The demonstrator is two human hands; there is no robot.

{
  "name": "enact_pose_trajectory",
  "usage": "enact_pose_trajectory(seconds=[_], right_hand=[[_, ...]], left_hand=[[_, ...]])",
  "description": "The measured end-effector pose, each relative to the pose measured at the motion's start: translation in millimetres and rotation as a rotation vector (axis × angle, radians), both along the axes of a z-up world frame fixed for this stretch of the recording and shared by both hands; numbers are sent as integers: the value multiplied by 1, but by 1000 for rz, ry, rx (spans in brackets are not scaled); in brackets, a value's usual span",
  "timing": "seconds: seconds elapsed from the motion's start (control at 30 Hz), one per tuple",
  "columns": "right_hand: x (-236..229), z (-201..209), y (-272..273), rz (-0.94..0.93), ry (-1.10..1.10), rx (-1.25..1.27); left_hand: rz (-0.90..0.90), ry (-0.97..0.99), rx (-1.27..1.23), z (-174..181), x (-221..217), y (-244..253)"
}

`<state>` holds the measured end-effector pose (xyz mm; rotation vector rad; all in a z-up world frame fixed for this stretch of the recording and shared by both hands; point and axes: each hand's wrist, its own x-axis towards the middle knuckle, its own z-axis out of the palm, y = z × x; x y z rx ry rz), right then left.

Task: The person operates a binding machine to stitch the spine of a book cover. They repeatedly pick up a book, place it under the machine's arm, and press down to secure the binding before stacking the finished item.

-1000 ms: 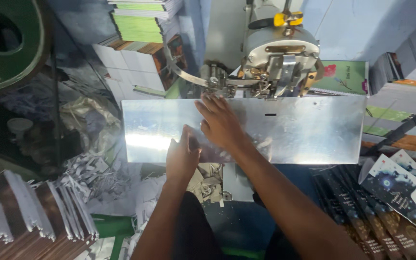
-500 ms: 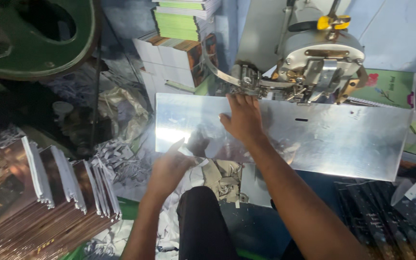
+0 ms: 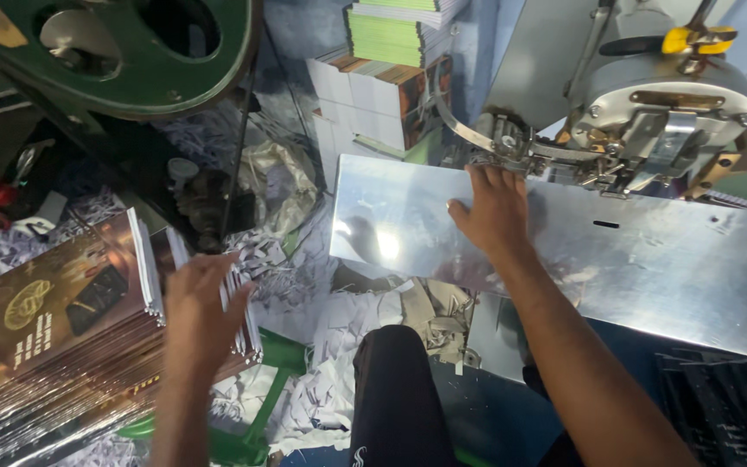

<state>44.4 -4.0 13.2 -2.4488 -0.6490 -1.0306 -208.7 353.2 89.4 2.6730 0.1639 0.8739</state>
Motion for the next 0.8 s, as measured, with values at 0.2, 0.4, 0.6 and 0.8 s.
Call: enact_pose_trajectory(seconds=[0.2, 0.4, 0.6, 0.8], right_hand=[[-3, 2, 0, 1, -23, 1], [-1, -2, 1, -22, 9, -4], [2, -4, 0, -24, 16, -6], [3, -6, 0, 4, 38, 25]], left_hand=[[326, 5, 544, -9, -36, 62], [257, 42, 345, -34, -64, 122], [254, 98, 341, -41, -73, 147], [154, 56, 358, -26, -60, 164]])
